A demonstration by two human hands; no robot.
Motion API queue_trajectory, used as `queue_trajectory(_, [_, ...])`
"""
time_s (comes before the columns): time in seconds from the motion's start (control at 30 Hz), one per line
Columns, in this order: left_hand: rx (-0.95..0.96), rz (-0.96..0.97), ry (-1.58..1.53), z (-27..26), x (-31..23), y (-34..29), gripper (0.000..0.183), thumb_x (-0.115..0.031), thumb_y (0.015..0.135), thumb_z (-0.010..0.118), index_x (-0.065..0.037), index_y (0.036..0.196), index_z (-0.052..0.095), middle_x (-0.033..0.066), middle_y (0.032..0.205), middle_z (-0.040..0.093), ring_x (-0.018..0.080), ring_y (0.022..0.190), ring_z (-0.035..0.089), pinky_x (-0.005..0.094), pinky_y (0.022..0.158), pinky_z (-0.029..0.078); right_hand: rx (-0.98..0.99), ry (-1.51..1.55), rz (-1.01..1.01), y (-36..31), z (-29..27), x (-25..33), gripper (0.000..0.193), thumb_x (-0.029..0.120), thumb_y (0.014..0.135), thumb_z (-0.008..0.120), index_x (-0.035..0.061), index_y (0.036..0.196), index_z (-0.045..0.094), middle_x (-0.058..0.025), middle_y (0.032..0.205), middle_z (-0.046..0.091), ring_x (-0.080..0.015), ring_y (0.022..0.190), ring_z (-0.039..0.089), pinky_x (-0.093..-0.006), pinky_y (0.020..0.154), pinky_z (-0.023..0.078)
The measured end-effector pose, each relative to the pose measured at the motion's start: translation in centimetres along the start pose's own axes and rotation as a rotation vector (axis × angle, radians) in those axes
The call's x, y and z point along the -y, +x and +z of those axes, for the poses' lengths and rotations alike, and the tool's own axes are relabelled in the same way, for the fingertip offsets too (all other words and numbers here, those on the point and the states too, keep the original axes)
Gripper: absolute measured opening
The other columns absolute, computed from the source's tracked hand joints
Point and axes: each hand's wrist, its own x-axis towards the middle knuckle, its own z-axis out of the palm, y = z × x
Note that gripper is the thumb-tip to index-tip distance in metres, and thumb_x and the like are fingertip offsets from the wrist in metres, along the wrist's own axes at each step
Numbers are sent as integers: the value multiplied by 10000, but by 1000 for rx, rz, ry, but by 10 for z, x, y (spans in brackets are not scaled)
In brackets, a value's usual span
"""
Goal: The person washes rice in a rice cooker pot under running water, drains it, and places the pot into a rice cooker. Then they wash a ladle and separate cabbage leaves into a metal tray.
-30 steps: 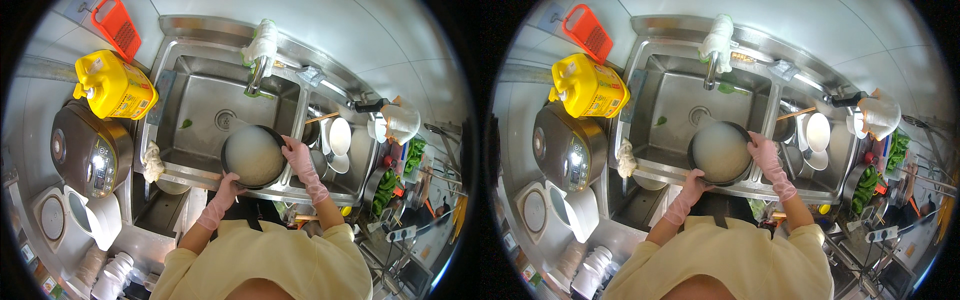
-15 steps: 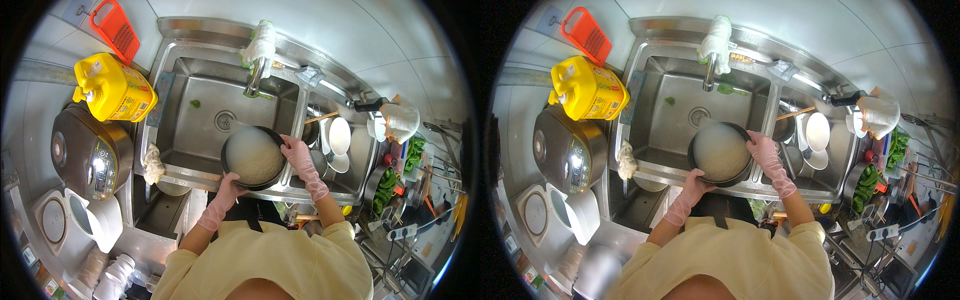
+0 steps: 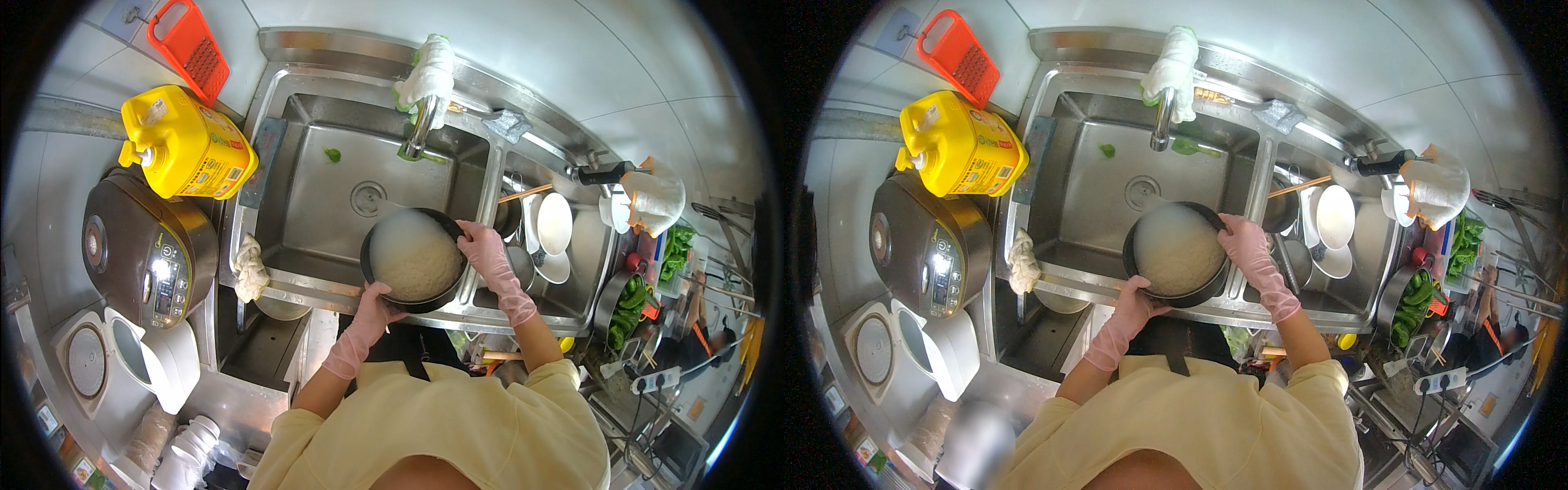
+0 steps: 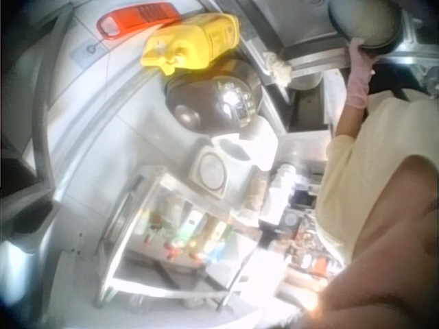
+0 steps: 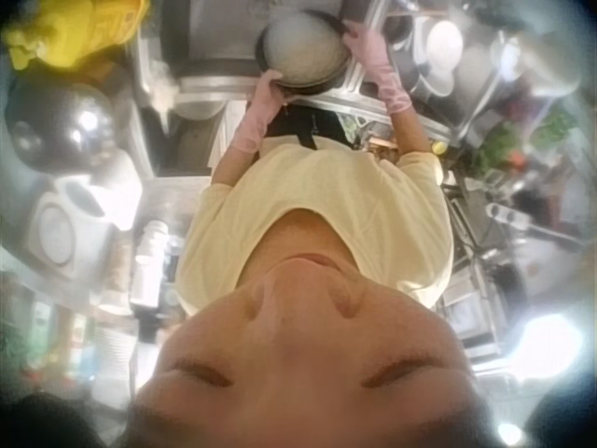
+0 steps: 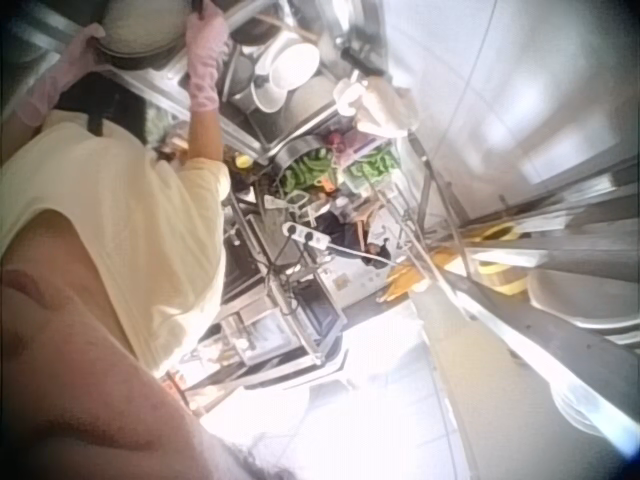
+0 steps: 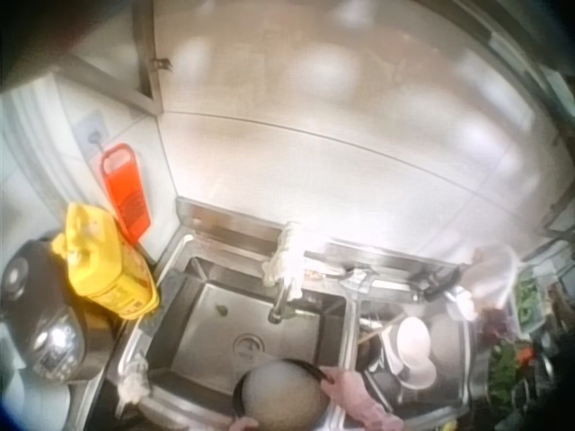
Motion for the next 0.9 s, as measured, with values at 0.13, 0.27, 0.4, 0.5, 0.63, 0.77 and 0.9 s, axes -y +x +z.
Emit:
queue_trajectory(0.13, [-4, -9, -10, 2, -1, -2, 673, -362, 723, 576, -110, 1325, 412, 126, 1286, 498, 308, 1165, 493, 515, 955, 405, 10, -12, 0, 2, 0, 1, 371, 163, 765, 586, 78, 1120, 652, -178, 928, 667, -353, 878, 641, -417, 787, 506])
queue_trajectory(0.27, [-9, -28, -35, 2, -2, -2, 688, -360, 724, 571, -101, 1338, 403, 133, 1296, 493, 315, 1175, 486, 531, 976, 393, 33, -20, 11, 3, -2, 4, 375, 161, 761, 585, 79, 1121, 653, -182, 930, 668, -357, 882, 640, -418, 794, 505])
queue_trajectory(0.4, [10, -57, -46, 2, -3, -2, 697, -357, 727, 567, -88, 1347, 395, 143, 1310, 482, 319, 1187, 477, 539, 988, 386, 56, -42, 18, 5, -3, 6, 383, 163, 758, 582, 77, 1125, 653, -187, 934, 670, -358, 889, 641, -415, 802, 505])
queue_trajectory(0.5, [38, -69, -58, 3, -4, -3, 701, -355, 730, 566, -81, 1351, 388, 157, 1314, 473, 322, 1194, 471, 543, 988, 388, 52, -46, 56, 7, -1, 5, 382, 167, 756, 581, 75, 1119, 657, -190, 937, 671, -356, 895, 642, -414, 809, 506])
queue_trajectory(0.63, [38, -75, -60, 6, -7, -5, 709, -350, 735, 565, -78, 1360, 371, 173, 1311, 466, 335, 1196, 469, 548, 987, 391, 55, -35, 29, 9, 1, 2, 383, 167, 756, 579, 78, 1119, 660, -192, 940, 672, -353, 899, 643, -413, 815, 507])
queue_trajectory(0.77, [38, -80, -76, 7, -8, -7, 713, -342, 738, 563, -78, 1367, 359, 176, 1309, 466, 345, 1194, 471, 549, 984, 396, 62, -58, 32, 11, 2, 1, 388, 167, 759, 573, 81, 1127, 658, -192, 944, 672, -351, 904, 644, -410, 821, 507])
queue_trajectory(0.9, [46, -89, -66, 7, -7, -6, 705, -348, 737, 558, -81, 1362, 372, 171, 1320, 464, 342, 1203, 469, 550, 982, 398, 35, -79, 29, 11, 1, 5, 382, 138, 758, 580, 90, 1130, 652, -189, 920, 665, -322, 877, 657, -362, 798, 513])
